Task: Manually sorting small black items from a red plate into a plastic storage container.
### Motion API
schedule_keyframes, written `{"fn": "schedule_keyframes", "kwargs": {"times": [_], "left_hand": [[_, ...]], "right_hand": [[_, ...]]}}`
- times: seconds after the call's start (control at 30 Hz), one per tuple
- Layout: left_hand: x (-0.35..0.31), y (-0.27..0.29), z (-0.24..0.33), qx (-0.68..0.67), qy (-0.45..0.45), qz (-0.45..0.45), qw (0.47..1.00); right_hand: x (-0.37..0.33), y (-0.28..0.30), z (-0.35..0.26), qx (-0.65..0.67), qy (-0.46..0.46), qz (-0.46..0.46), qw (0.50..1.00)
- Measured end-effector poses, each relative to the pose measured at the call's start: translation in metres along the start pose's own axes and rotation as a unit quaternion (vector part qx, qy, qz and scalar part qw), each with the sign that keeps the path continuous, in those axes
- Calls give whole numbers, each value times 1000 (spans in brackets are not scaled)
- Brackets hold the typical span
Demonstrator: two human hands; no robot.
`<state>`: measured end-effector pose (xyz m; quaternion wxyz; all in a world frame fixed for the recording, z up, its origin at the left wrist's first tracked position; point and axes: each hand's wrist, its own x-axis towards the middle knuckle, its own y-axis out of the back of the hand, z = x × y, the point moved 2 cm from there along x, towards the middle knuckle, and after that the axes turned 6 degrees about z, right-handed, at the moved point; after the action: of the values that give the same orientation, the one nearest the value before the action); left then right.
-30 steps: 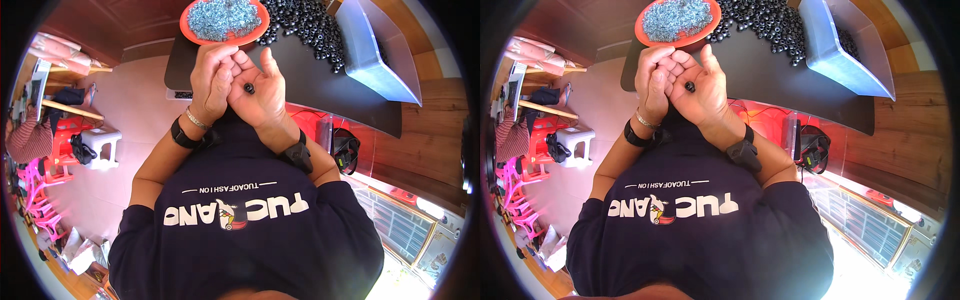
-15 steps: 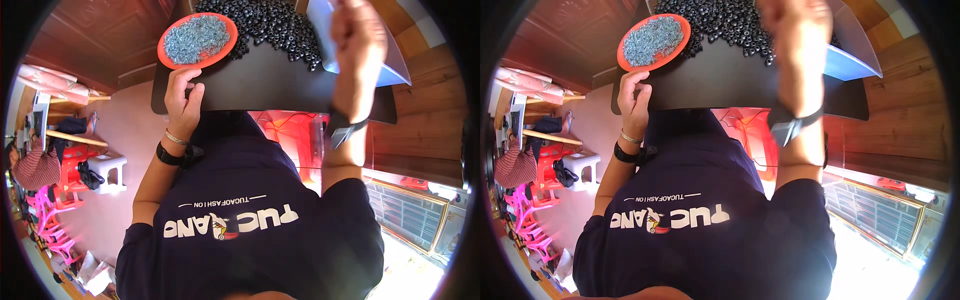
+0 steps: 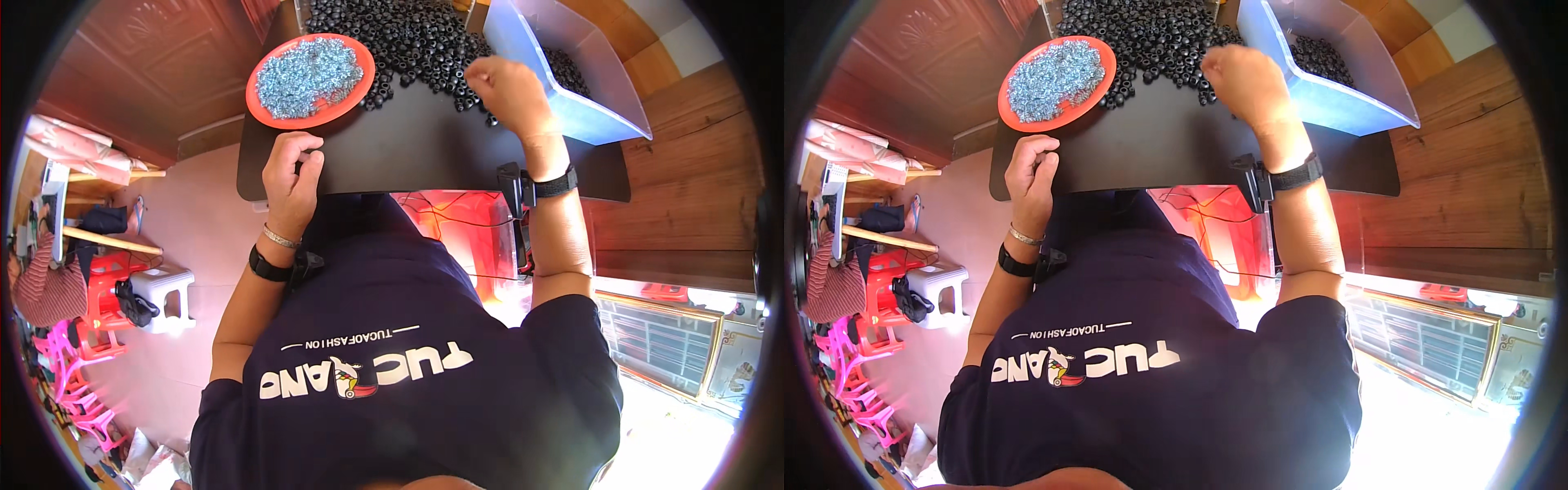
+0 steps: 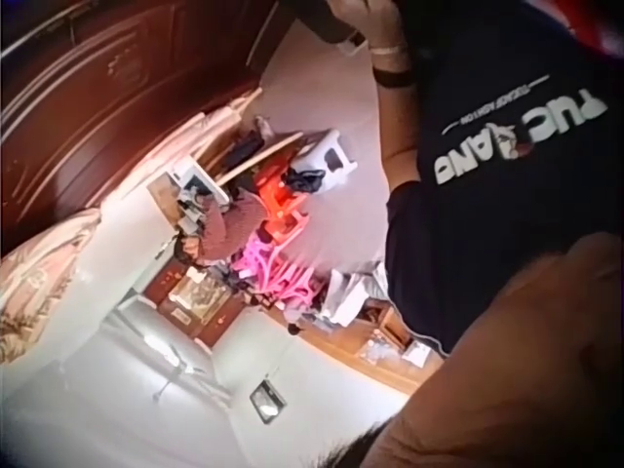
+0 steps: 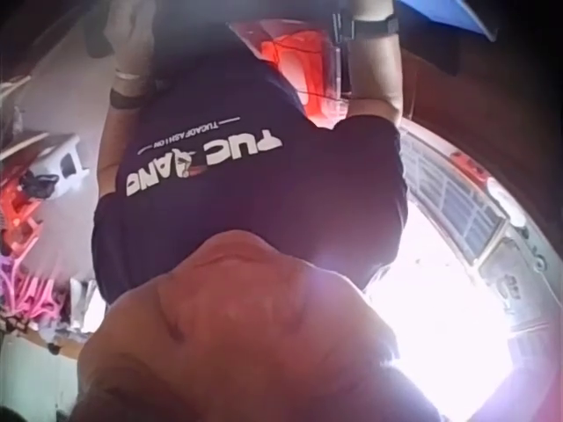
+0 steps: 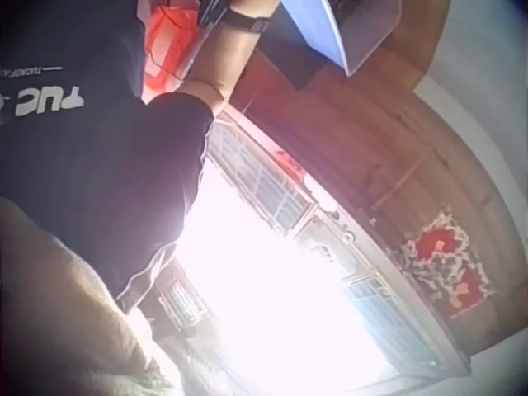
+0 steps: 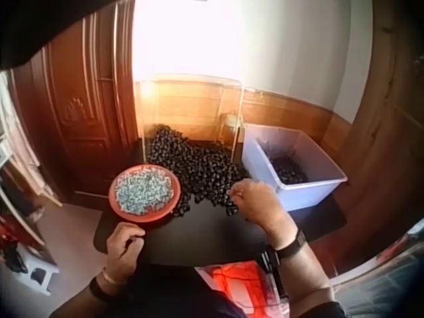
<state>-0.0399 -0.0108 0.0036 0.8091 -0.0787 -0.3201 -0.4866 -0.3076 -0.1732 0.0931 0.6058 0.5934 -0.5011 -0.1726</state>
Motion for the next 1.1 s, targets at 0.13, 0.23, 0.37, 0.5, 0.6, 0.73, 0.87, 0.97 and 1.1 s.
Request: {"fn": "schedule_keyframes", "kwargs": {"times": [0.13, 0.23, 0.37, 0.5, 0.6, 0.73, 0.87, 0.97, 1.1], "left_hand": [[1, -2, 1, 0, -13, -4, 1000], [0, -4, 5, 12, -15, -3, 1000], [1, -2, 4, 3, -22, 2, 1000], [1, -1, 3, 7, -15, -5, 1000], [0, 0, 3, -3, 6, -9, 1000], [5, -4, 6, -48, 55, -35, 997], [13, -7, 18, -143, 114, -88, 979], [14, -5, 26, -233, 187, -131, 945], [12, 1, 15, -276, 235, -138, 922]], "right_hand": [[-9, -30, 16, -88, 33, -59, 994], [-11, -42, 15, -100, 38, -69, 992], [-9, -49, 19, -95, 54, -79, 991], [-8, -45, 12, -1, 67, 9, 998], [-7, -30, -12, 179, 27, -4, 983], [-18, -32, -51, 533, -47, -141, 833], [-31, -39, -89, 635, 23, -145, 758], [-33, -45, -109, 582, 104, -97, 800], [-33, -47, -128, 543, 151, -54, 824]]}}
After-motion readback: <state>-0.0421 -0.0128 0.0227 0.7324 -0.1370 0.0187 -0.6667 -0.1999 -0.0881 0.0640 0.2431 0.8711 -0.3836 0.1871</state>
